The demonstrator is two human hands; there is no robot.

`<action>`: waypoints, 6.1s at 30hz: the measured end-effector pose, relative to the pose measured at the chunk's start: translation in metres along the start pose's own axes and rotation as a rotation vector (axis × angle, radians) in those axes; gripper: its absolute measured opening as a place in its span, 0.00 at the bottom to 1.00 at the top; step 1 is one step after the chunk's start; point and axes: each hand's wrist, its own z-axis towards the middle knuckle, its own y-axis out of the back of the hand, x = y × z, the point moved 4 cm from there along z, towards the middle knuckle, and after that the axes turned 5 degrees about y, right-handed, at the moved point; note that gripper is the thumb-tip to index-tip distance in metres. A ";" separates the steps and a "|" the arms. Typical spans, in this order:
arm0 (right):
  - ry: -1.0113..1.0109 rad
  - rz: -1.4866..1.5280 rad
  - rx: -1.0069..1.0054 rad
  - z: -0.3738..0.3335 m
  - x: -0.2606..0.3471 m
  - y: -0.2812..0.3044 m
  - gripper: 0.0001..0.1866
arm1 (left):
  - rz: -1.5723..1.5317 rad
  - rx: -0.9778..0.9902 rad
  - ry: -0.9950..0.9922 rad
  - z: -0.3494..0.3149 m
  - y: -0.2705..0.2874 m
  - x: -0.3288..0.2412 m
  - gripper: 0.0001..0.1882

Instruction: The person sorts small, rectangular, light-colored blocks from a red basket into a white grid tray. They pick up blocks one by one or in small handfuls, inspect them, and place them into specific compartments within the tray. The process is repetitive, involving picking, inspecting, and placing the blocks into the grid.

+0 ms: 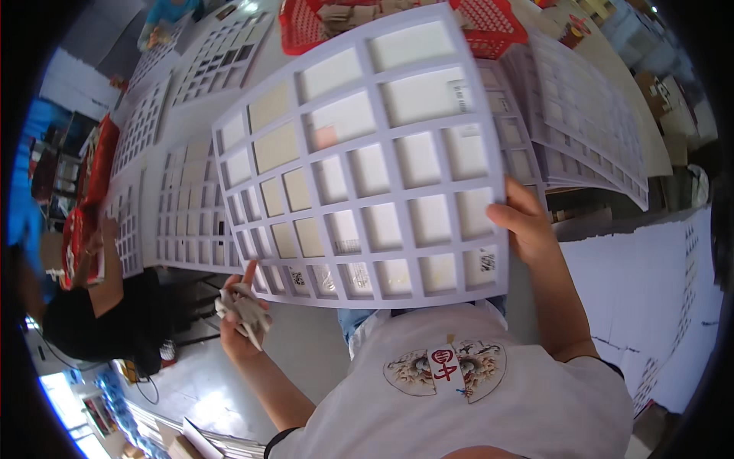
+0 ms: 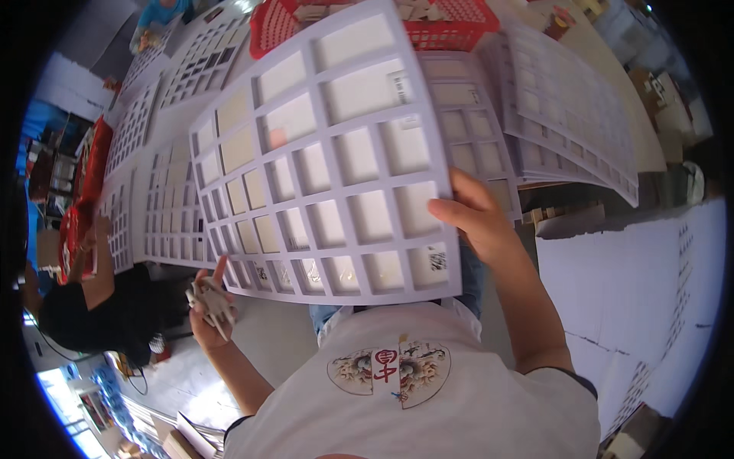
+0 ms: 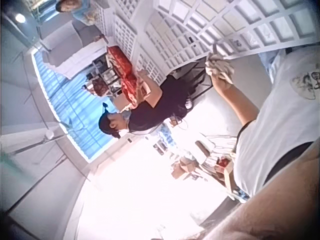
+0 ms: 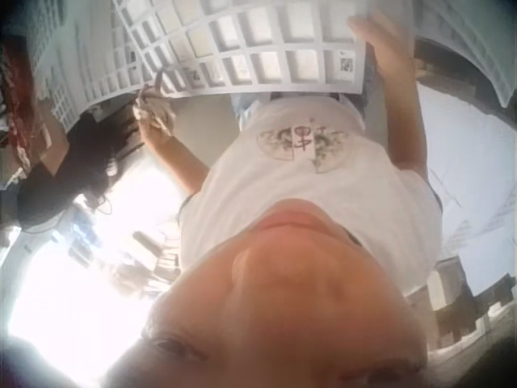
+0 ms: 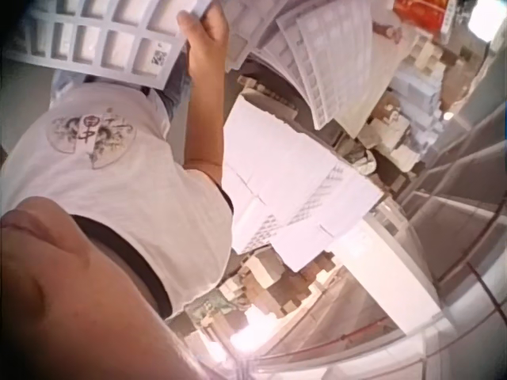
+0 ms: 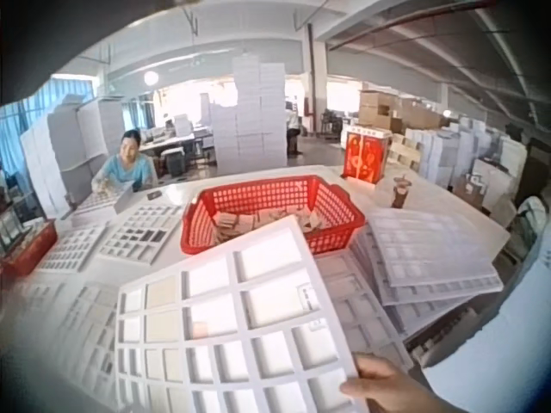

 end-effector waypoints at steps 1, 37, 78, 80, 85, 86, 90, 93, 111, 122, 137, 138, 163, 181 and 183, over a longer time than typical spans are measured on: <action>-0.056 0.005 -0.019 0.005 -0.005 0.001 0.29 | 0.167 -0.122 0.001 0.004 0.014 0.001 0.33; 0.087 0.400 -0.489 0.121 -0.019 0.021 0.13 | 0.535 -0.405 -0.031 -0.029 0.055 -0.020 0.32; 0.674 -1.367 0.266 0.039 -0.041 -0.061 0.13 | -0.081 0.086 0.534 0.050 -0.143 0.137 0.47; 0.565 -1.092 0.229 0.032 -0.027 -0.054 0.13 | -0.130 0.153 0.479 0.053 -0.147 0.136 0.46; 0.130 -0.634 0.223 0.015 -0.023 -0.047 0.07 | -0.102 0.248 0.287 0.067 -0.169 0.133 0.42; 0.132 -0.602 0.149 0.014 -0.023 -0.041 0.07 | -0.111 0.247 0.315 0.067 -0.170 0.135 0.41; 0.077 -0.296 -0.215 0.024 -0.023 -0.016 0.06 | -0.127 0.312 0.484 0.063 -0.166 0.143 0.36; 0.042 -0.366 -0.231 0.037 -0.036 0.004 0.06 | -0.065 0.327 0.696 0.059 -0.170 0.149 0.33; 0.505 -1.151 0.055 0.042 -0.032 -0.008 0.14 | 0.009 0.267 0.717 0.072 -0.163 0.170 0.34; 0.561 -1.395 0.237 0.018 -0.028 -0.024 0.14 | 0.054 0.252 0.705 0.072 -0.166 0.169 0.33; 0.309 -0.639 -0.209 0.000 0.000 0.003 0.03 | 0.332 0.287 0.753 0.079 -0.193 0.170 0.24; 0.254 -0.587 -0.213 0.000 0.000 0.007 0.04 | 0.349 0.292 0.735 0.079 -0.194 0.169 0.24; 0.257 -0.877 -0.063 0.025 -0.017 0.035 0.11 | 0.854 0.309 0.248 0.087 -0.209 0.154 0.33; 0.113 -0.691 -0.351 -0.001 0.021 0.070 0.15 | 1.062 0.555 0.222 0.093 -0.243 0.160 0.35; 0.115 -0.749 -0.281 0.004 0.021 0.072 0.15 | 1.151 0.534 0.272 0.097 -0.250 0.161 0.35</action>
